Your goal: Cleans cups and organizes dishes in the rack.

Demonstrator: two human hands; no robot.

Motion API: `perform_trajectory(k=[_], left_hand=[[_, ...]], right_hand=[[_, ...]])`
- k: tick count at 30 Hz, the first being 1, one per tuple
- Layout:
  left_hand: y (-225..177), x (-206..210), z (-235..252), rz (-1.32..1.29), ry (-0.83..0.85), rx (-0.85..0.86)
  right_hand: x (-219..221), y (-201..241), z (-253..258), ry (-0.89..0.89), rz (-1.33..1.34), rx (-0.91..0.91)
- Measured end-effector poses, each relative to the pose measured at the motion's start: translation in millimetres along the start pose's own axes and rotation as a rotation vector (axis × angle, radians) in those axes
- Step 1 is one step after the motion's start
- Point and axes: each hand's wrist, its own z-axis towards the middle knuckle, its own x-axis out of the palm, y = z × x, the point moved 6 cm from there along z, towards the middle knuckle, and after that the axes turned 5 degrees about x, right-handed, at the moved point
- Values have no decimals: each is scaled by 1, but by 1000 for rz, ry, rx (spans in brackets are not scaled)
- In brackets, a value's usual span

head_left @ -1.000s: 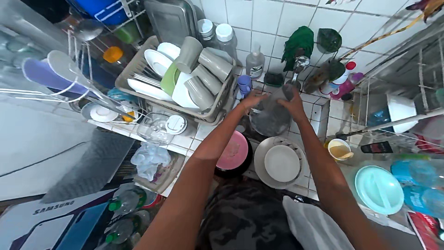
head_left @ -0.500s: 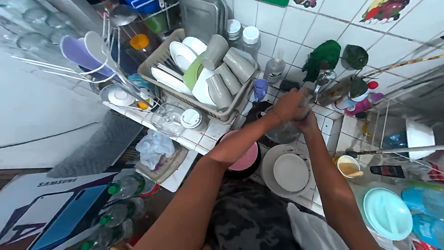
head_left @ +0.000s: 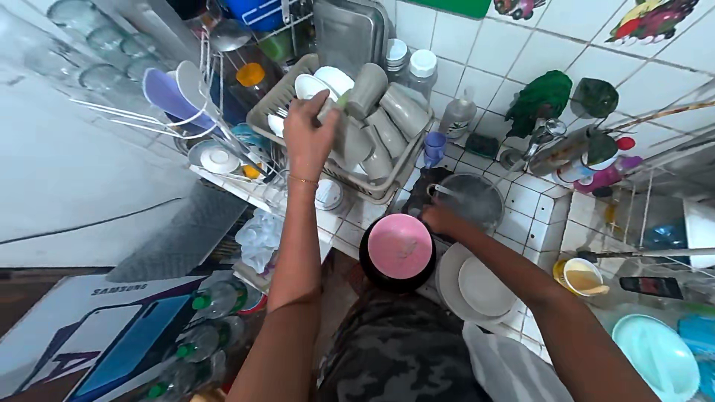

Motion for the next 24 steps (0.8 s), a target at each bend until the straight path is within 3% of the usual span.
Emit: perform_trajectory(k=[7, 11, 14, 17, 20, 22, 24], left_hand=[[42, 19, -14, -78, 5, -77], [48, 23, -18, -101, -62, -84], [48, 26, -20, -63, -74, -96], [31, 20, -27, 25, -207, -23], [-10, 25, -38, -122, -356, 247], [-44, 54, -46, -359, -267, 398], [-74, 108, -56, -602, 3, 350]], right_hand=[[12, 0, 20, 27, -46, 28], [3, -3, 17, -82, -39, 21], [-30, -5, 0, -214, 85, 57], [-70, -26, -31, -412, 219, 132], [-92, -81, -65, -504, 278, 296], [-93, -122, -90, -581, 304, 445], [-91, -148, -114, -634, 307, 576]])
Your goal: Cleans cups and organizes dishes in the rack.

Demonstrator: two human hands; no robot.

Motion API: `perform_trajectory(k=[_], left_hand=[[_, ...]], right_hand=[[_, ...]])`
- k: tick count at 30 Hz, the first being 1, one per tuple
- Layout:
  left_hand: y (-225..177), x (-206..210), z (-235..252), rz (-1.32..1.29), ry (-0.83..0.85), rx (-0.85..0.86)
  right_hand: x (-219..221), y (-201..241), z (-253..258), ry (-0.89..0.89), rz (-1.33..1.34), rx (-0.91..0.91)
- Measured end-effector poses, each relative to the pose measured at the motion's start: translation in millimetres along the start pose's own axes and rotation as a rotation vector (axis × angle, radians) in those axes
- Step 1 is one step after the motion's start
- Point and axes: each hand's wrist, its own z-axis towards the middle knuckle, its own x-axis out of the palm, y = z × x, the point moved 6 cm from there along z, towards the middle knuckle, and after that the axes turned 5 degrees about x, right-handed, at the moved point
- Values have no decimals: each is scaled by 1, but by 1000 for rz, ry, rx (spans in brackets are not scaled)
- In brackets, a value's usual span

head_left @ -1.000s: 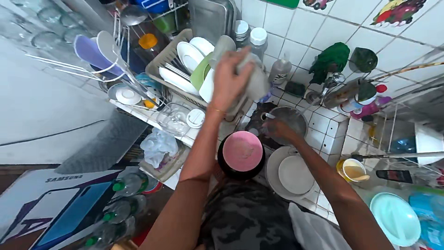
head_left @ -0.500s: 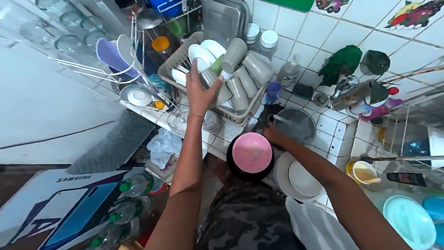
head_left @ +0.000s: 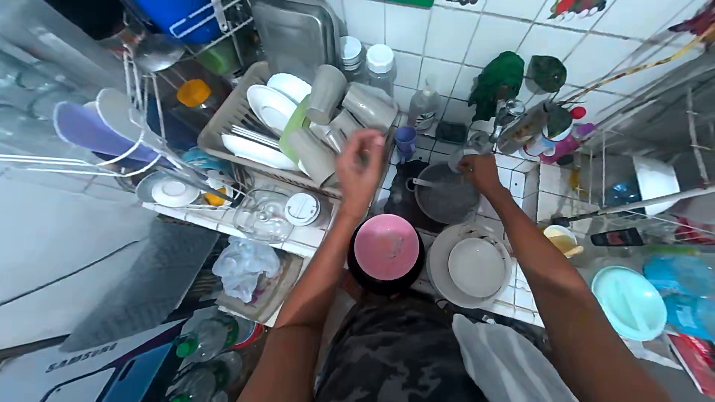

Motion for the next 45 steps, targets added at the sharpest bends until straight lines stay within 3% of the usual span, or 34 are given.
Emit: perform_trajectory(k=[3, 6, 9, 11, 13, 15, 16, 17, 18, 20, 21, 22, 23, 26, 27, 29, 31, 33, 36, 40, 43, 45], left_hand=[[38, 105, -18, -267, 369, -431], [74, 191, -40, -408, 567, -872], [87, 248, -49, -624, 599, -1216], [97, 274, -47, -674, 525, -1314], [98, 287, -40, -597, 445, -1175], [101, 292, -31, -548, 393, -848], [102, 293, -27, -554, 394, -715], [104, 291, -25, -559, 404, -672], [106, 289, -24, -565, 434, -722], [107, 283, -22, -554, 530, -968], [107, 281, -22, -530, 559, -1078], [107, 277, -22, -508, 555, -1140], [108, 274, -20, -485, 533, -1130], [112, 269, -17, -515, 490, -875], [114, 268, -20, -540, 511, -856], [112, 263, -27, -545, 568, -981], [110, 258, -33, -550, 557, -1108], [110, 256, -36, -524, 497, -1156], [107, 260, -46, -589, 501, -1210], [113, 256, -54, -653, 575, -1272], [121, 237, -54, -477, 592, -1260], [135, 224, -47, -338, 494, -1212]], right_hand=[[-13, -18, -15, -48, -16, 47], [-18, -4, -38, -125, -9, -108], [-11, 3, -54, -248, 13, -243], [-7, 0, -57, -270, 116, -209], [-1, -8, -55, -187, 566, 84], [10, -18, -50, -119, 1281, 491], [12, -20, -46, -93, 1496, 609], [14, -21, -44, -69, 1547, 605], [14, -21, -42, -61, 1433, 501], [4, -17, -40, -76, 841, 171], [2, -14, -39, -88, 586, 68], [4, -12, -36, -89, 492, 27], [6, -11, -33, -75, 575, 68], [15, -6, -23, 59, 1312, 457], [15, -6, -23, 89, 1409, 523], [1, -4, -28, 73, 1204, 407], [-12, -8, -33, -88, 799, 256], [-12, -20, -28, -285, 602, 191], [2, -20, -24, -342, 625, 192], [-1, 4, -22, -384, 491, 50], [-3, -19, -10, -388, 538, 272], [-4, -28, -4, -421, 607, 340]])
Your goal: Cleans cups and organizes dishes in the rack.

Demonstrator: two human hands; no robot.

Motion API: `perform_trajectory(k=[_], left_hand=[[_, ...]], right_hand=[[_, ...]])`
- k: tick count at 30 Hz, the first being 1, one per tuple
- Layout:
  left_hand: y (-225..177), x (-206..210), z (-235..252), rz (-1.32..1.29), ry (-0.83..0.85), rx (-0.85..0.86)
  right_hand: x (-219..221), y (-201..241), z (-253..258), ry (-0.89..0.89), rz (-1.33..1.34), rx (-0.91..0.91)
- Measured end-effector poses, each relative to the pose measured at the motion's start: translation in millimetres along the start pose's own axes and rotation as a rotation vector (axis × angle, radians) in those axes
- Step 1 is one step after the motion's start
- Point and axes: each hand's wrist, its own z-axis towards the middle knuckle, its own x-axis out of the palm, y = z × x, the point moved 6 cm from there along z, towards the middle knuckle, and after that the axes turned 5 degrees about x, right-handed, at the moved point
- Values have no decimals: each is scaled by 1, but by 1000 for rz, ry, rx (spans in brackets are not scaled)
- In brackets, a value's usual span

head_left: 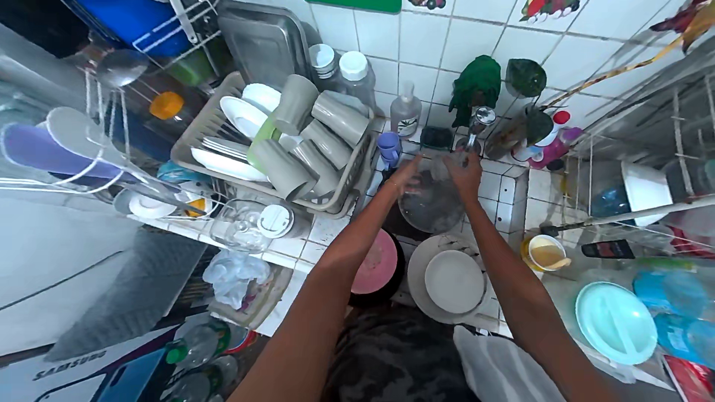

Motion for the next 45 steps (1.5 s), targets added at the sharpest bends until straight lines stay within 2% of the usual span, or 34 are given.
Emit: perform_trajectory(k=[2, 5, 7, 10, 12, 15, 19, 21, 24, 26, 27, 30, 33, 37, 39, 42, 43, 45], left_hand=[[-1, -21, 14, 82, -185, 97], [-8, -45, 20, 431, -393, 252], [-13, -51, 25, 635, -422, 280], [-14, -56, 41, 792, -398, 196], [-13, -57, 48, 838, -401, 163], [-18, -60, 43, 807, -473, 218], [-32, -59, -4, 698, -602, 545], [-32, -49, -28, 652, -545, 660], [-7, -20, -40, 664, -201, 555], [12, 0, -36, 681, -28, 487], [15, 6, -32, 687, -9, 492], [4, -1, -7, 742, -117, 511], [-2, -30, 33, 882, -220, 397], [15, -54, 75, 1032, -103, 295], [11, -56, 67, 1011, -140, 343], [-16, -58, 34, 825, -338, 585], [-24, -57, 22, 727, -393, 697], [-32, -44, 1, 498, -375, 835]], right_hand=[[5, 8, -4, 58, 55, -21], [9, 7, -3, 47, 156, 9], [5, 5, 1, 1, 180, 39], [4, 28, -15, 108, 35, -93], [3, 29, -15, 102, 6, -108], [-1, 8, -2, 27, 155, 78], [5, 3, -14, 217, 450, 268], [6, -1, -15, 292, 639, 439], [7, 3, -15, 387, 866, 590], [10, 12, -16, 460, 794, 528], [10, 16, -15, 447, 686, 443], [6, 18, -1, 319, 342, 166], [-1, 12, 4, 161, 193, 105], [9, 28, -7, 294, 145, -5], [9, 20, -2, 258, 179, 41], [0, 11, 9, 159, 286, 124], [0, 15, 8, 190, 296, 123], [4, 27, 0, 289, 341, 84]])
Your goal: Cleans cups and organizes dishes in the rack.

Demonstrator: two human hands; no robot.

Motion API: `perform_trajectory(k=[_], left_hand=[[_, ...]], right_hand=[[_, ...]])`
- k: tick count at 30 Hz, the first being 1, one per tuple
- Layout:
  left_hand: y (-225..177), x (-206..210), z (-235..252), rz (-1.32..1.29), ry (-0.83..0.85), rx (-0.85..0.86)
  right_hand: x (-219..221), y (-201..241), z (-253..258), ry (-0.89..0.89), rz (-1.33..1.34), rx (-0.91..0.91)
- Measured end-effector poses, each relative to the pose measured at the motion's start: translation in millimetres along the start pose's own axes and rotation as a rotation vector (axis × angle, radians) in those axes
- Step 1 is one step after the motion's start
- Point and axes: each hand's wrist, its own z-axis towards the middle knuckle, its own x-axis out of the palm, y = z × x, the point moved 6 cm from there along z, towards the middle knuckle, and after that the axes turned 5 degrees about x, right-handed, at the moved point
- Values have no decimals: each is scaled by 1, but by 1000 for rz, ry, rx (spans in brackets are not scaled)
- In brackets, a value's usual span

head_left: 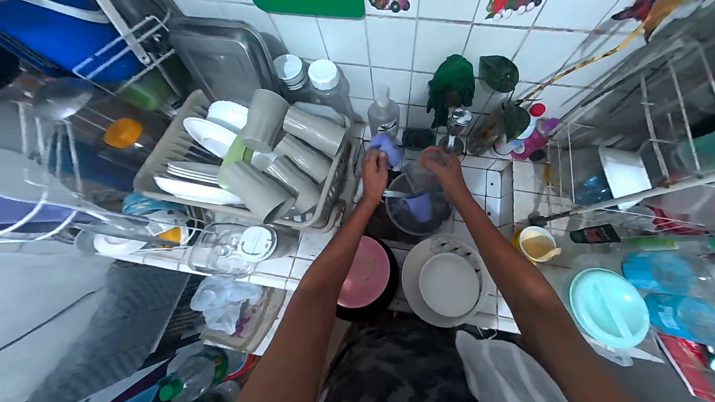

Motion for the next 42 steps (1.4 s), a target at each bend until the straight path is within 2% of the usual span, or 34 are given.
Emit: perform_trajectory(k=[2, 5, 7, 9, 11, 13, 15, 18, 20, 23, 25, 27, 29, 31, 34, 36, 39, 42], left_hand=[[-17, 15, -11, -172, 46, -6], [-25, 45, -26, -223, 214, -106], [-20, 60, -34, -272, 302, -192], [-15, 69, -44, -223, 390, -234], [-4, 78, -45, -163, 477, -232], [-1, 74, -42, -131, 480, -252], [-6, 60, -36, -181, 357, -300], [-28, 52, -39, -477, 233, -449], [-49, 54, -46, -663, 287, -550], [-81, 56, -44, -847, 412, -653], [-89, 61, -42, -903, 489, -736], [-94, 66, -36, -884, 553, -749], [-98, 66, -29, -815, 539, -671], [-97, 61, -20, -684, 499, -501], [-110, 40, -12, -209, 499, -11], [-125, 25, -19, 72, 590, 175], [-136, -2, -28, 240, 663, 243], [-137, -51, -29, 99, 582, 223]], right_hand=[[3, 2, 1, -7, 42, -9], [-4, -1, 7, -142, 68, -25], [1, 4, 3, -104, 0, -76], [4, 3, 0, -67, -72, -76], [-5, -4, 3, -149, -56, -38], [-14, -12, 8, -230, -15, 4], [-13, -14, 4, -215, -25, 12], [-13, -14, -11, -169, -42, 32], [-20, -17, -17, -174, -42, 103], [-23, -23, -8, -230, 27, 69], [-19, -28, -10, -222, 112, 76], [-18, -33, -13, -201, 197, 76], [-15, -33, -17, -168, 263, 75], [-7, -32, -20, -93, 357, 103], [6, -35, -26, -66, 553, 286], [16, -40, -32, -87, 631, 403], [32, -42, -33, -85, 638, 461], [45, -44, -26, -28, 622, 463]])
